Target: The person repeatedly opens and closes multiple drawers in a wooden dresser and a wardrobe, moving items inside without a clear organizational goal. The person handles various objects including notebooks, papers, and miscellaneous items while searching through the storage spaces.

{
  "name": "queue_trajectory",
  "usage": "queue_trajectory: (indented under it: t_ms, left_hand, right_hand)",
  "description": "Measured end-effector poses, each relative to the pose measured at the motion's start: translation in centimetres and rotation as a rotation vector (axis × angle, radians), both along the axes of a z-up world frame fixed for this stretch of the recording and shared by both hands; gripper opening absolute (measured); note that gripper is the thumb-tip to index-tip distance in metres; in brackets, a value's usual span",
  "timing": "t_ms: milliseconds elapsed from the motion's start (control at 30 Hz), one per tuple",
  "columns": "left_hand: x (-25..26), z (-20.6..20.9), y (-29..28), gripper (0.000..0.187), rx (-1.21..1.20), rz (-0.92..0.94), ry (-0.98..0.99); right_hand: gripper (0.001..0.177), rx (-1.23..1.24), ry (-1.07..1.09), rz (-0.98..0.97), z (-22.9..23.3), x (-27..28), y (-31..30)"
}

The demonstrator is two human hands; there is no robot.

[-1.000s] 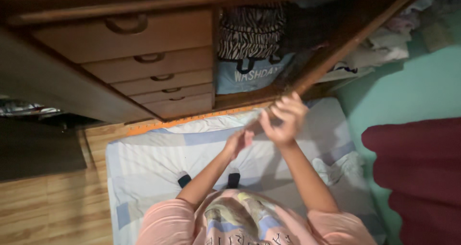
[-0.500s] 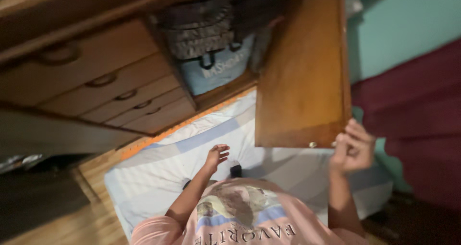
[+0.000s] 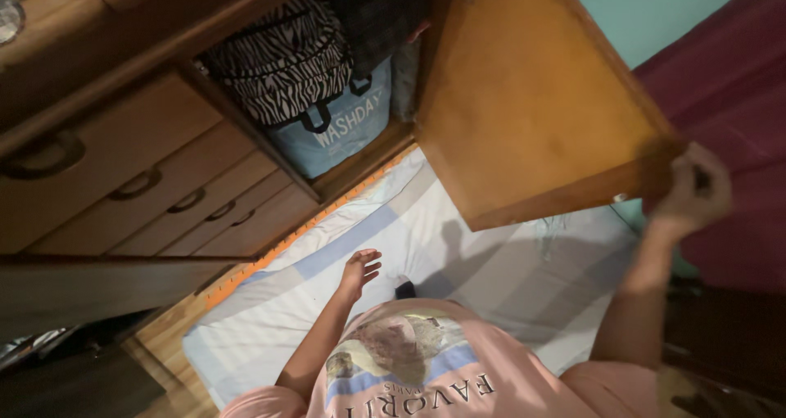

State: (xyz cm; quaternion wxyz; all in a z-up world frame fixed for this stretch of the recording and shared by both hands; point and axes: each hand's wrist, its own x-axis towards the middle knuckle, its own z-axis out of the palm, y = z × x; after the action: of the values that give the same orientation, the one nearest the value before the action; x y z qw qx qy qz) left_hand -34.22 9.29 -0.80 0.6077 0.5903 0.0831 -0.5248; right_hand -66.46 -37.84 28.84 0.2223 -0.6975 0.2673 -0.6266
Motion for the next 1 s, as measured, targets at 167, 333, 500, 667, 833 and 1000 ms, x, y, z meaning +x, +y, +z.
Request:
queue_trajectory:
  t_ms: [167,333,500,667,833,1000]
  left_hand:
    - [0.5,0.1,0.7,0.028,-0.003,0.031,-0.003]
    - [0.8,0.2,1.7,0.029,-0.028,0.062,0.001]
    - [1.0,0.3,2.3,0.029,0.021,0.063,0.005]
    - [0.8,0.0,2.4,0.029,0.007,0.072,0.009]
    - [0.5,-0.2,3.1,0.028,-0.002,0.112,0.007]
    - [0.6,-1.6,5.1,0.029,-0.012,0.222,0.012]
  right_hand:
    - [0.021,-0.127,0.046,-0.009,-1.5,-2.0,-6.5]
    - [0.023,-0.126,0.012,0.074,-1.1,-2.5,-10.4]
    - [0.02,-0.072,-0.01,0.093,-0.6,-2.1,-10.9]
    - [0.013,-0.005,-0.042,0.053,-0.1,-1.5,-11.0]
    - [0.013,-0.039,-0.065,-0.037,-1.2,0.0,-9.4]
    - [0.016,-0.106,0.013,-0.202,-10.1,7.0,-1.1]
